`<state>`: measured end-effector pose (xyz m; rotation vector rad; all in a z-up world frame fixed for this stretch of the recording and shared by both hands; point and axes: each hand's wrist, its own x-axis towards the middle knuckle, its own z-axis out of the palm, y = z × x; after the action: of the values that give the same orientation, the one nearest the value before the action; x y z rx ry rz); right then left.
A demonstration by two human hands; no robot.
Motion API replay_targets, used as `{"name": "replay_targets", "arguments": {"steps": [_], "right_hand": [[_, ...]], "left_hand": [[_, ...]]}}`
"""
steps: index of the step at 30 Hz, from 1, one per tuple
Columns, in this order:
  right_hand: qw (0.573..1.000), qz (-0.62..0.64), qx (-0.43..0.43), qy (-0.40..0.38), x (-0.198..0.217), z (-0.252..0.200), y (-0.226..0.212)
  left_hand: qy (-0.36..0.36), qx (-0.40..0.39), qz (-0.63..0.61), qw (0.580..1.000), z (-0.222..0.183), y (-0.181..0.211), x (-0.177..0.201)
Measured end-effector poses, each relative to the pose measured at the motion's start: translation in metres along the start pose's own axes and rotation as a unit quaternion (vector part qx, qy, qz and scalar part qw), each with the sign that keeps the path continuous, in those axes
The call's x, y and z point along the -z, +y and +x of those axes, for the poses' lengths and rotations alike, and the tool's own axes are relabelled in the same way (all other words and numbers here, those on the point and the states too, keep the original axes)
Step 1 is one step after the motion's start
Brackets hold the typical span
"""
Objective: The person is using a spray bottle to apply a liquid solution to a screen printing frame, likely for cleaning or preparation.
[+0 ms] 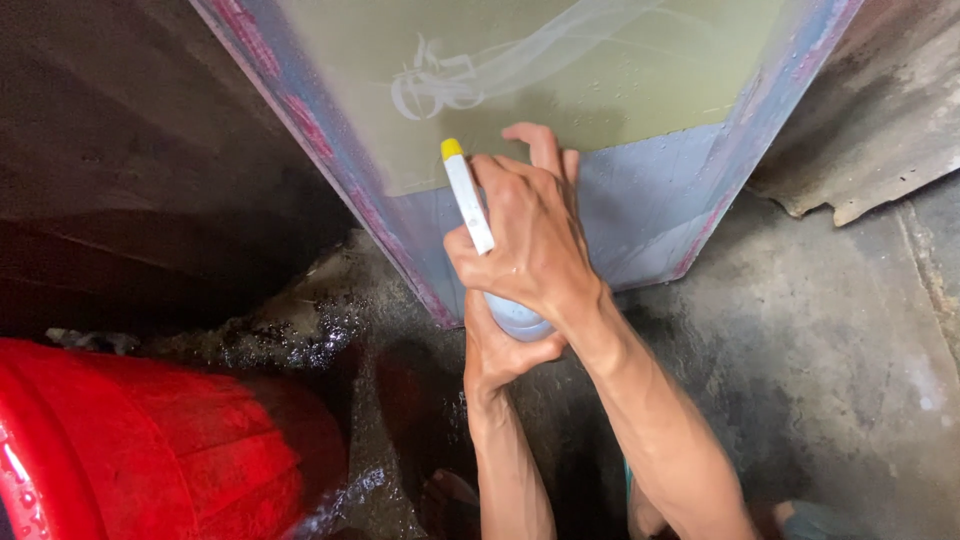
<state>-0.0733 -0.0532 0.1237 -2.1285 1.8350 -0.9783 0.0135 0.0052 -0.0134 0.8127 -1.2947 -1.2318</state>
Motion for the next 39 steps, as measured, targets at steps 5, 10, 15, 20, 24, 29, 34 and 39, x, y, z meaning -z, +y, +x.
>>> {"name": "replay_targets", "arguments": {"steps": [5, 10, 15, 20, 24, 29, 34, 39], "right_hand": [[0.998, 0.023, 0.005, 0.055, -0.005, 0.001, -0.006], [0.998, 0.012, 0.032, 0.053, 0.000, 0.007, -0.011], [0.999, 0.022, 0.007, 0.039, -0.006, 0.004, -0.007], [0.999, 0.007, 0.026, 0.029, 0.009, 0.005, -0.018], [0.998, -0.002, 0.001, 0.062, -0.013, -0.002, 0.003], [0.998, 0.023, -0.011, 0.057, 0.014, -0.009, 0.020], [0.986, 0.147, -0.024, 0.069, 0.038, -0.018, 0.044], [0.972, 0.229, -0.048, -0.009, 0.053, -0.044, 0.066]], "left_hand": [[0.009, -0.023, 0.012, 1.000, 0.012, 0.023, -0.002], [-0.007, -0.006, -0.023, 1.000, 0.003, -0.002, 0.004], [-0.006, -0.011, -0.017, 1.000, 0.005, -0.002, 0.004], [-0.021, -0.020, -0.022, 0.999, 0.006, 0.010, 0.005], [-0.020, 0.026, -0.016, 0.999, 0.003, -0.017, 0.007], [-0.048, 0.029, 0.015, 0.998, 0.003, 0.002, -0.012], [-0.079, 0.008, -0.021, 0.997, 0.024, 0.035, -0.040], [-0.104, 0.005, -0.004, 0.995, 0.028, 0.050, -0.049]]}}
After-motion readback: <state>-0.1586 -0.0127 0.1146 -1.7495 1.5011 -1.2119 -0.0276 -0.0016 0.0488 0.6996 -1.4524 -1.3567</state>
